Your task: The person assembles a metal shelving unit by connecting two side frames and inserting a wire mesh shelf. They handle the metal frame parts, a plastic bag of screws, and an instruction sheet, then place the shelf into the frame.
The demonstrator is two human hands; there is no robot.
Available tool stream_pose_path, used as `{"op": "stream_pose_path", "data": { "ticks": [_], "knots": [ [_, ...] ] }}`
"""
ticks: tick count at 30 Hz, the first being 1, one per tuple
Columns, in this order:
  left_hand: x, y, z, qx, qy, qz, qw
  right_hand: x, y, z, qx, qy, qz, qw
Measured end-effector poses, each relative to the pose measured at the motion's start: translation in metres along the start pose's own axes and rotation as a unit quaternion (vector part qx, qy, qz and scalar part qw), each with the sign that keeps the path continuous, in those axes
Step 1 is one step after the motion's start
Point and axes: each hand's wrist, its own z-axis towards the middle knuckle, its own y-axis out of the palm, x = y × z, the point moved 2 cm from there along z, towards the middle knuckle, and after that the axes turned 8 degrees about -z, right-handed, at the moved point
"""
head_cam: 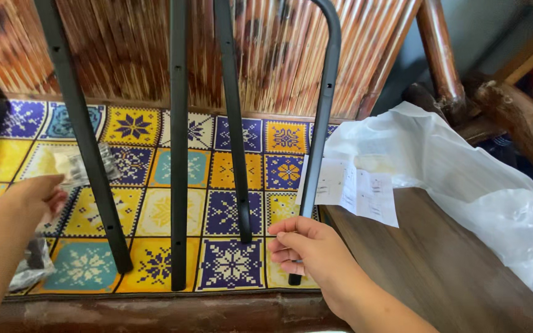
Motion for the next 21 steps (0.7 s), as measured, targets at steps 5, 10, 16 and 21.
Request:
{"op": "stream_pose_path", "data": {
  "ticks": [5,10,16,21],
  "knots": [
    [-0.018,0.018,-0.041,-0.038,0.012,-0.038,0.998,-0.001,0.006,0.004,-0.011,0.005,0.002,1.000],
    [0.000,0.015,-0.147,-0.115,0.270,-0.204,0.934,-0.003,0.014,0.002,-0.038,0.004,0.025,0.999],
    [0.012,-0.039,-0.304,-0.211,0.342,-0.332,0.854,-0.026,0.032,-0.006,-0.100,-0.061,0.074,0.990],
    [0.011,-0.010,-0.401,-0.358,0.321,-0.271,0.834,-0.080,0.047,-0.017,-0.121,-0.171,0.074,0.975]
  ]
}}
